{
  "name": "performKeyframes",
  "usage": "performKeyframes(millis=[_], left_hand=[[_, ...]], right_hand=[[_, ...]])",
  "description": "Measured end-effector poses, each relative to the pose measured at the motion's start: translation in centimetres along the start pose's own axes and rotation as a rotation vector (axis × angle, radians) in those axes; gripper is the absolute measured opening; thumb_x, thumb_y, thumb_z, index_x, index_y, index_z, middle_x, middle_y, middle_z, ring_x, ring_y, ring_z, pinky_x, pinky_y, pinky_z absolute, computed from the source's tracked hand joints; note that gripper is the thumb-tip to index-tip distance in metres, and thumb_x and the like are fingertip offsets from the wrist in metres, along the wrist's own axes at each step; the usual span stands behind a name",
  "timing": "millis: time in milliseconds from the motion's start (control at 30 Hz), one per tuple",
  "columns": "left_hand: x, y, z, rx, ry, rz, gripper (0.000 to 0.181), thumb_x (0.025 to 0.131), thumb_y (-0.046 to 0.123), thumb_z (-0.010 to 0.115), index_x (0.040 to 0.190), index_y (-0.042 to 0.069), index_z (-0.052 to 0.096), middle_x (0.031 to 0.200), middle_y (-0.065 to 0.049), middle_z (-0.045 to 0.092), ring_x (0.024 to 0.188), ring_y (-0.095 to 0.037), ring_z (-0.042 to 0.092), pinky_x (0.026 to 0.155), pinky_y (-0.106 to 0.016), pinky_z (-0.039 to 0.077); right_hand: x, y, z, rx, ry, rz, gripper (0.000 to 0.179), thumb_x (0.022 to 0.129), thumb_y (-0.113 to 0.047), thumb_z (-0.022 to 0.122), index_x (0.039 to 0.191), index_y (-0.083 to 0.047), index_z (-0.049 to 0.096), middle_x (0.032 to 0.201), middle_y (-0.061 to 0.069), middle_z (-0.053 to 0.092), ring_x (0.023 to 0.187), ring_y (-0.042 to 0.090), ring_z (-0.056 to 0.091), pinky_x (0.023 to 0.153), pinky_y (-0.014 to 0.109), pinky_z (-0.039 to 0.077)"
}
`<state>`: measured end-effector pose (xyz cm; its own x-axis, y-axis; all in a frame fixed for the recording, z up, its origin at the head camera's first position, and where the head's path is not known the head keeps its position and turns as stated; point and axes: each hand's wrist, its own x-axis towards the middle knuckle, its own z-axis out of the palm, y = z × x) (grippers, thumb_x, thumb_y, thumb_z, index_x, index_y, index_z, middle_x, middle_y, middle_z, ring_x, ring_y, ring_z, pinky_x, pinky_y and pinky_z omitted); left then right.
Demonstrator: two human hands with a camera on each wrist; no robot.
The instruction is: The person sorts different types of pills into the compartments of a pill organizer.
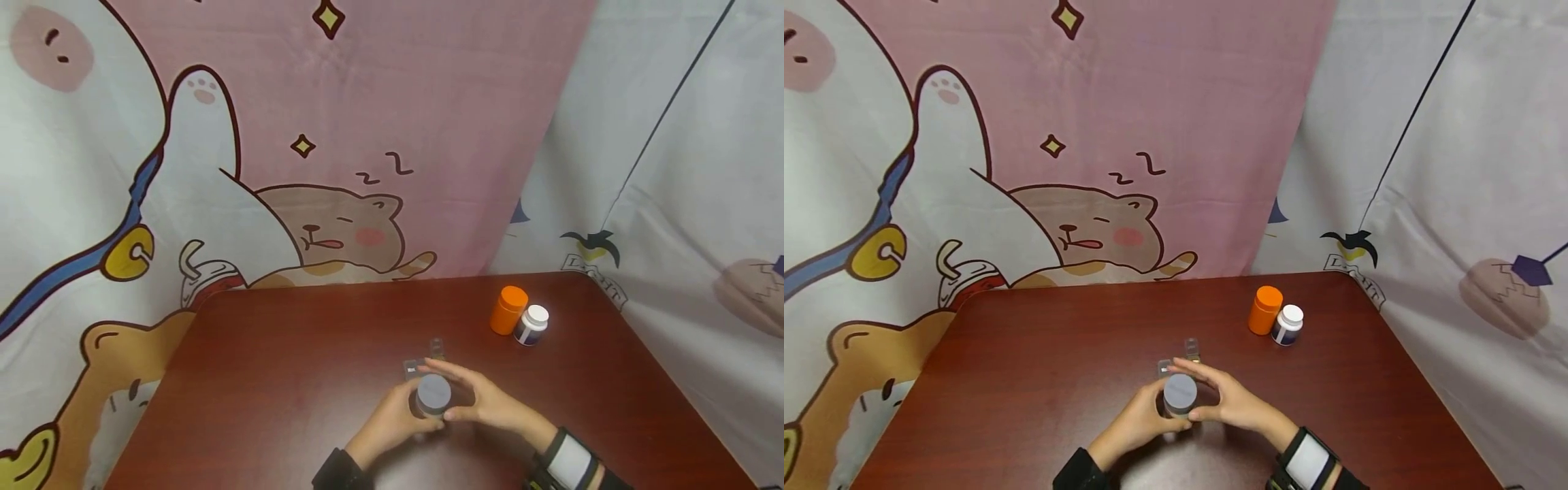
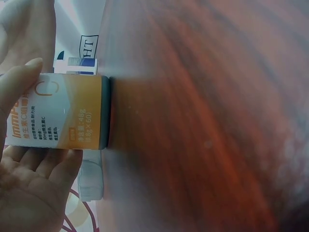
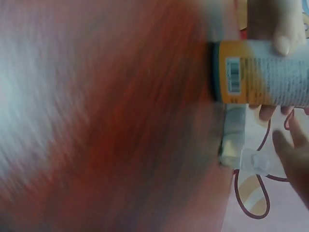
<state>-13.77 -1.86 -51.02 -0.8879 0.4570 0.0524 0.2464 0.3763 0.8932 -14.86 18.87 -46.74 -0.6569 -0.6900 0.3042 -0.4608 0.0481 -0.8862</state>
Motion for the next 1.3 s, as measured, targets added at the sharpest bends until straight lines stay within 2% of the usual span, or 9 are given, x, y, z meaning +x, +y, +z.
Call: performKeyframes(millis=[100, 233, 400, 533, 667, 800, 1000, 1133, 1300], left_hand=[[0.1, 0.0, 0.1, 0.014, 0.002, 0.001, 0.069, 0.067, 0.037, 0.081, 0.128, 0.018, 0.054, 0.121, 0.001, 0.062, 0.111, -0.016, 0.052, 0.098, -0.057, 0.039], [0.1, 0.0, 0.2, 0.021, 0.019, 0.013, 0.068, 0.068, 0.035, 0.081, 0.127, 0.016, 0.055, 0.118, 0.0, 0.064, 0.108, -0.015, 0.054, 0.096, -0.054, 0.042], [0.1, -0.1, 0.2, 0.01, 0.058, 0.034, 0.064, 0.066, 0.029, 0.082, 0.124, 0.013, 0.058, 0.116, -0.004, 0.065, 0.106, -0.016, 0.056, 0.093, -0.051, 0.045], [0.0, -0.1, 0.2, 0.007, 0.056, 0.031, 0.063, 0.067, 0.029, 0.082, 0.124, 0.013, 0.058, 0.117, -0.005, 0.065, 0.106, -0.016, 0.056, 0.093, -0.05, 0.046], [-0.1, 0.0, 0.1, 0.022, 0.042, 0.009, 0.062, 0.068, 0.033, 0.081, 0.122, 0.013, 0.059, 0.114, -0.002, 0.066, 0.104, -0.015, 0.057, 0.092, -0.051, 0.046], [-0.1, 0.1, 0.1, 0.026, 0.022, -0.013, 0.062, 0.067, 0.039, 0.081, 0.12, 0.017, 0.059, 0.111, 0.004, 0.066, 0.103, -0.012, 0.056, 0.093, -0.051, 0.045], [-0.1, -0.1, 0.0, 0.029, 0.005, 0.004, 0.067, 0.067, 0.039, 0.081, 0.127, 0.024, 0.054, 0.119, 0.006, 0.062, 0.11, -0.013, 0.052, 0.097, -0.053, 0.042], [-0.2, 0.0, 0.1, 0.041, 0.018, 0.004, 0.072, 0.067, 0.039, 0.081, 0.13, 0.02, 0.051, 0.119, 0.002, 0.062, 0.108, -0.012, 0.053, 0.095, -0.048, 0.044], [-0.2, 0.1, 0.2, 0.034, 0.031, -0.001, 0.07, 0.067, 0.038, 0.081, 0.128, 0.016, 0.054, 0.112, 0.001, 0.066, 0.101, -0.01, 0.056, 0.09, -0.046, 0.047]], right_hand=[[-0.1, 0.0, 0.3, -0.084, 0.056, 0.066, 0.067, 0.077, -0.005, 0.074, 0.137, -0.004, 0.044, 0.132, 0.02, 0.053, 0.124, 0.028, 0.042, 0.102, 0.042, 0.037], [-0.8, 0.5, 2.6, -0.188, 0.319, 0.202, 0.063, 0.069, -0.017, 0.082, 0.126, -0.011, 0.057, 0.126, 0.006, 0.059, 0.118, 0.021, 0.047, 0.098, 0.055, 0.037], [-0.6, 0.0, 6.3, -0.106, 0.626, 0.329, 0.063, 0.066, -0.02, 0.084, 0.12, -0.013, 0.053, 0.124, 0.004, 0.061, 0.114, 0.021, 0.05, 0.098, 0.059, 0.031], [0.0, -0.5, 7.6, -0.063, 0.701, 0.329, 0.065, 0.065, -0.015, 0.084, 0.117, -0.008, 0.044, 0.127, 0.011, 0.057, 0.119, 0.024, 0.045, 0.1, 0.054, 0.032], [0.1, -0.2, 5.8, -0.105, 0.504, 0.186, 0.073, 0.069, -0.015, 0.082, 0.128, -0.008, 0.041, 0.133, 0.013, 0.051, 0.123, 0.028, 0.041, 0.101, 0.049, 0.033], [1.0, 0.5, 1.4, -0.088, 0.086, 0.039, 0.086, 0.069, -0.013, 0.081, 0.141, -0.01, 0.035, 0.144, 0.011, 0.041, 0.129, 0.029, 0.033, 0.102, 0.059, 0.026], [4.0, 1.3, -2.5, 0.06, -0.435, 0.064, 0.08, 0.072, -0.012, 0.079, 0.141, -0.013, 0.039, 0.145, 0.006, 0.042, 0.132, 0.024, 0.03, 0.107, 0.059, 0.021], [4.4, 1.3, -2.6, 0.049, -0.453, 0.082, 0.063, 0.073, -0.013, 0.078, 0.131, -0.015, 0.053, 0.133, 0.003, 0.054, 0.129, 0.026, 0.034, 0.108, 0.052, 0.023], [2.6, 1.2, -0.4, -0.074, -0.138, 0.085, 0.055, 0.072, -0.017, 0.08, 0.123, -0.016, 0.06, 0.121, 0.001, 0.061, 0.119, 0.022, 0.046, 0.101, 0.045, 0.036]])
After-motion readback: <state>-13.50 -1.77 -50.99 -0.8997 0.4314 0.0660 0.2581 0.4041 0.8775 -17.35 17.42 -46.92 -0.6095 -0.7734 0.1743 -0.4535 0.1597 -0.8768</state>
